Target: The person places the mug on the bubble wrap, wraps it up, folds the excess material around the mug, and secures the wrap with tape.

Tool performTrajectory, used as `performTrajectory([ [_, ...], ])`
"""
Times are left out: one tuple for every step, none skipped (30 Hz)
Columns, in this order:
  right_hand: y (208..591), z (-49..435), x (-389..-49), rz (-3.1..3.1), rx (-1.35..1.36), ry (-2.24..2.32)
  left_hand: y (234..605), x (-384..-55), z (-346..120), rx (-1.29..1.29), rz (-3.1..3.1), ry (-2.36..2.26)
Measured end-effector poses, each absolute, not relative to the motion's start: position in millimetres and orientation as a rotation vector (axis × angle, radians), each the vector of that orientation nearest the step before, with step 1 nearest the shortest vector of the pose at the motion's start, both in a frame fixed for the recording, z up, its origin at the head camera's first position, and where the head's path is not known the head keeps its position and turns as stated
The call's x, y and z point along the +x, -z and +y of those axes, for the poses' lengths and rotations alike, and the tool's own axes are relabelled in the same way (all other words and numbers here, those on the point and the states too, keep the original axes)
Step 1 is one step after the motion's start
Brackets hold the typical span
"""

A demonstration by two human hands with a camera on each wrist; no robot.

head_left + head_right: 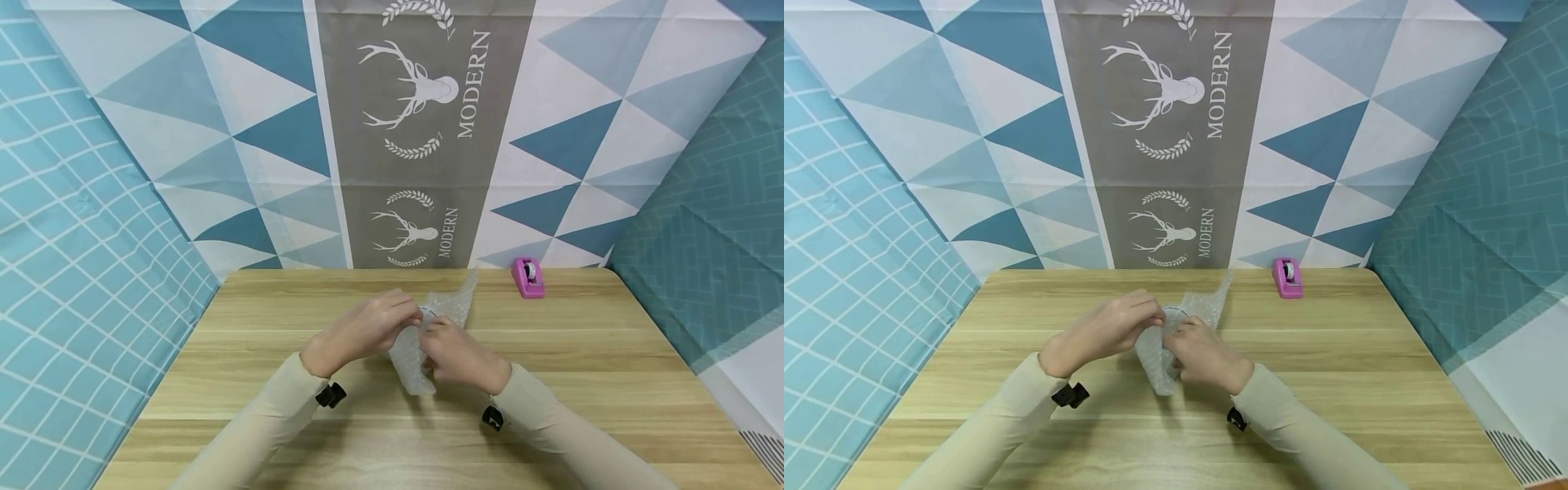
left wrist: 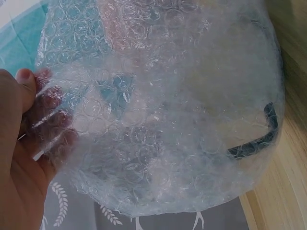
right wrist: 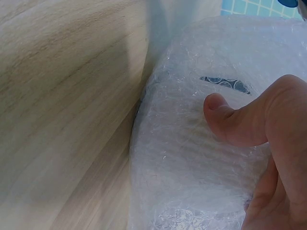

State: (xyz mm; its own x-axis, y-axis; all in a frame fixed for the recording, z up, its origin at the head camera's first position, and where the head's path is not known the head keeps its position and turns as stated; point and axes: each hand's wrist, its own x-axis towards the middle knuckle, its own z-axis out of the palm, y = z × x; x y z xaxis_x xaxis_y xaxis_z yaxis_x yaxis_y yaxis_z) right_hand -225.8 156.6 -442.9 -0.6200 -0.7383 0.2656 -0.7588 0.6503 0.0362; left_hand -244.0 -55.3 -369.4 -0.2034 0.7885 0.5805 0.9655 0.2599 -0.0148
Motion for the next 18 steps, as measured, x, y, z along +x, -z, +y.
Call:
performTrajectory([
  [443.0, 156.5, -225.8, -2.613, 1.211, -0.112, 369.6, -244.2, -55.0, -1.581, -2.052, 0.483],
  [443.1, 156.4, -225.8, -2.611, 1.211, -0.109, 369.6, -244.4, -54.9, -1.574, -2.043, 0.476],
  [443.2, 156.4, -225.7, -2.611, 1.212, -0.11, 369.7, -244.8, -54.7, -1.565, -2.032, 0.473],
  [443.2, 156.4, -225.7, -2.609, 1.212, -0.109, 369.6, -245.0, -54.5, -1.55, -2.022, 0.467],
  [443.2, 156.5, -225.7, -2.608, 1.212, -0.108, 369.6, -245.2, -54.4, -1.532, -2.008, 0.456],
  [443.2, 156.6, -225.7, -2.607, 1.212, -0.108, 369.5, -245.4, -54.3, -1.51, -1.991, 0.444],
  [443.2, 156.7, -225.7, -2.608, 1.212, -0.108, 369.3, -245.4, -54.0, -1.487, -1.973, 0.428],
  [443.2, 156.9, -225.6, -2.609, 1.212, -0.106, 369.2, -245.4, -53.6, -1.463, -1.951, 0.407],
  [443.3, 157.1, -225.6, -2.61, 1.213, -0.106, 369.3, -245.3, -53.3, -1.441, -1.932, 0.387],
  [443.2, 157.2, -225.6, -2.612, 1.213, -0.105, 369.4, -245.0, -53.0, -1.418, -1.912, 0.364],
  [443.2, 157.4, -225.5, -2.615, 1.213, -0.106, 369.5, -244.4, -52.8, -1.399, -1.888, 0.338],
  [443.1, 157.4, -225.3, -2.617, 1.214, -0.11, 369.5, -243.7, -52.5, -1.382, -1.872, 0.315],
  [443.2, 157.6, -225.3, -2.62, 1.214, -0.111, 369.7, -242.9, -52.3, -1.372, -1.858, 0.299],
  [443.3, 157.6, -225.2, -2.621, 1.213, -0.116, 369.8, -241.9, -52.4, -1.362, -1.849, 0.287],
  [443.3, 157.6, -225.1, -2.623, 1.213, -0.122, 370.0, -240.7, -52.9, -1.354, -1.847, 0.279],
  [443.3, 157.6, -225.0, -2.626, 1.212, -0.127, 370.1, -239.4, -53.3, -1.347, -1.848, 0.271],
  [443.3, 157.6, -224.9, -2.627, 1.211, -0.131, 370.3, -238.2, -53.8, -1.342, -1.853, 0.262],
  [443.3, 157.7, -224.9, -2.629, 1.21, -0.134, 370.7, -237.2, -54.2, -1.336, -1.861, 0.261],
])
